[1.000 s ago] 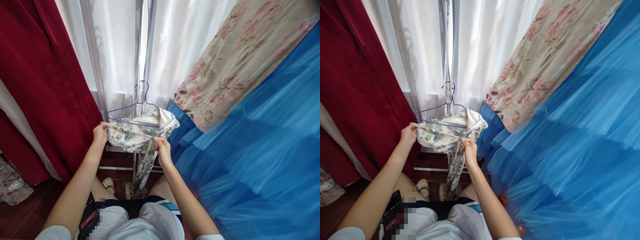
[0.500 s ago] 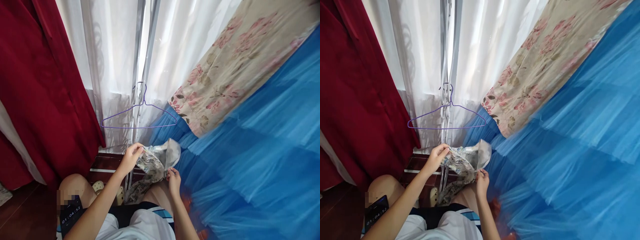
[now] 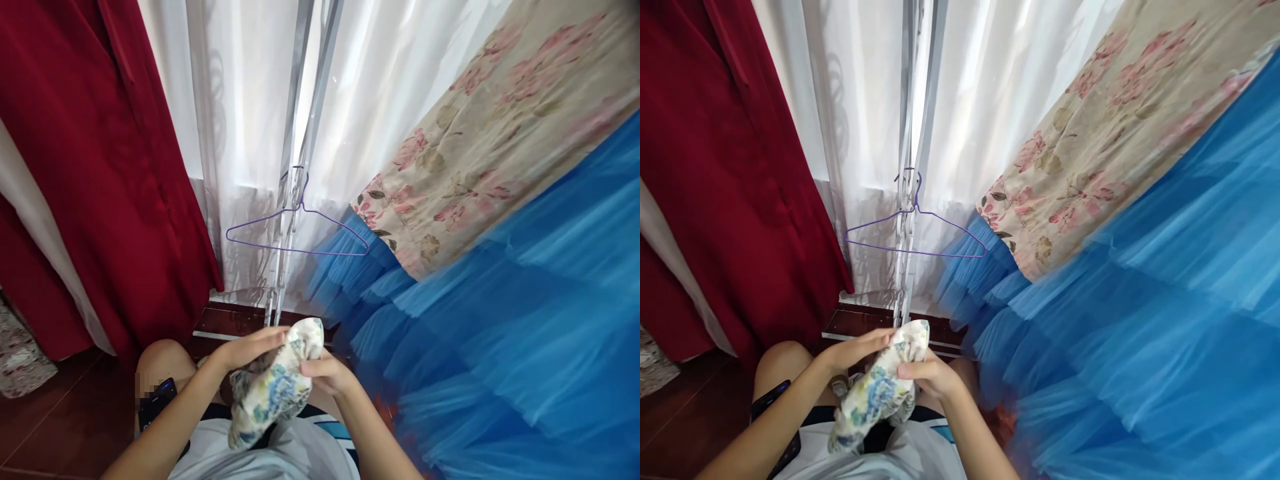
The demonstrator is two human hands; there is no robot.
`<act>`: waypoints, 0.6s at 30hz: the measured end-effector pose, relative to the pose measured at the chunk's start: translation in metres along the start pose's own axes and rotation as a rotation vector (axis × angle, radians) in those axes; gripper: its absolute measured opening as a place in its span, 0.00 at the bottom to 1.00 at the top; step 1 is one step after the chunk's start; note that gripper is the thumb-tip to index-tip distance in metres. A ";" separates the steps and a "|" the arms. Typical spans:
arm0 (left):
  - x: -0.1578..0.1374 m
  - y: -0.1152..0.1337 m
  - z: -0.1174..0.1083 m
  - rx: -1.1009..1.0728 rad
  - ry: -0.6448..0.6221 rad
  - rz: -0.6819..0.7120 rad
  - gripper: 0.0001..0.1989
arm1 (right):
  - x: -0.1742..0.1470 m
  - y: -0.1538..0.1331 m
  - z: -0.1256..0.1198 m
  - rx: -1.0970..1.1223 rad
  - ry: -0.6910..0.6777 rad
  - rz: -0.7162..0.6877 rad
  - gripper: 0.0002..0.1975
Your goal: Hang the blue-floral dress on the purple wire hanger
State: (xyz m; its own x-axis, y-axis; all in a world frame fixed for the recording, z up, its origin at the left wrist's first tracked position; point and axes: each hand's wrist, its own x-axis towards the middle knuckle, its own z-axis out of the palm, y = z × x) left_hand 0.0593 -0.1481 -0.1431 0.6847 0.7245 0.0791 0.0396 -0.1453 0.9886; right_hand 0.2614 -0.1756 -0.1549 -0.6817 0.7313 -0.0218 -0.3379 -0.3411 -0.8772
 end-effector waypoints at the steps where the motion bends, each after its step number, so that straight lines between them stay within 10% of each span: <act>1: -0.011 -0.010 -0.003 -0.033 -0.047 -0.051 0.27 | -0.002 -0.009 -0.002 0.003 -0.026 0.024 0.23; 5: -0.044 -0.035 -0.014 0.147 -0.095 -0.139 0.20 | -0.007 -0.069 -0.011 -0.225 -0.047 0.039 0.21; 13: -0.045 -0.003 -0.094 0.768 0.597 0.086 0.12 | 0.031 -0.157 -0.024 -1.248 0.276 -0.074 0.08; 18: -0.034 0.022 -0.153 1.031 0.595 0.085 0.14 | 0.053 -0.167 -0.048 -1.654 0.516 -0.288 0.21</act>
State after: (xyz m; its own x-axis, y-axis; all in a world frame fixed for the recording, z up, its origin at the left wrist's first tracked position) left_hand -0.0751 -0.0729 -0.1043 0.2792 0.8455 0.4552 0.7627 -0.4832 0.4299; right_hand 0.3131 -0.0515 -0.0326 -0.3567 0.8626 0.3587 0.7789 0.4866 -0.3957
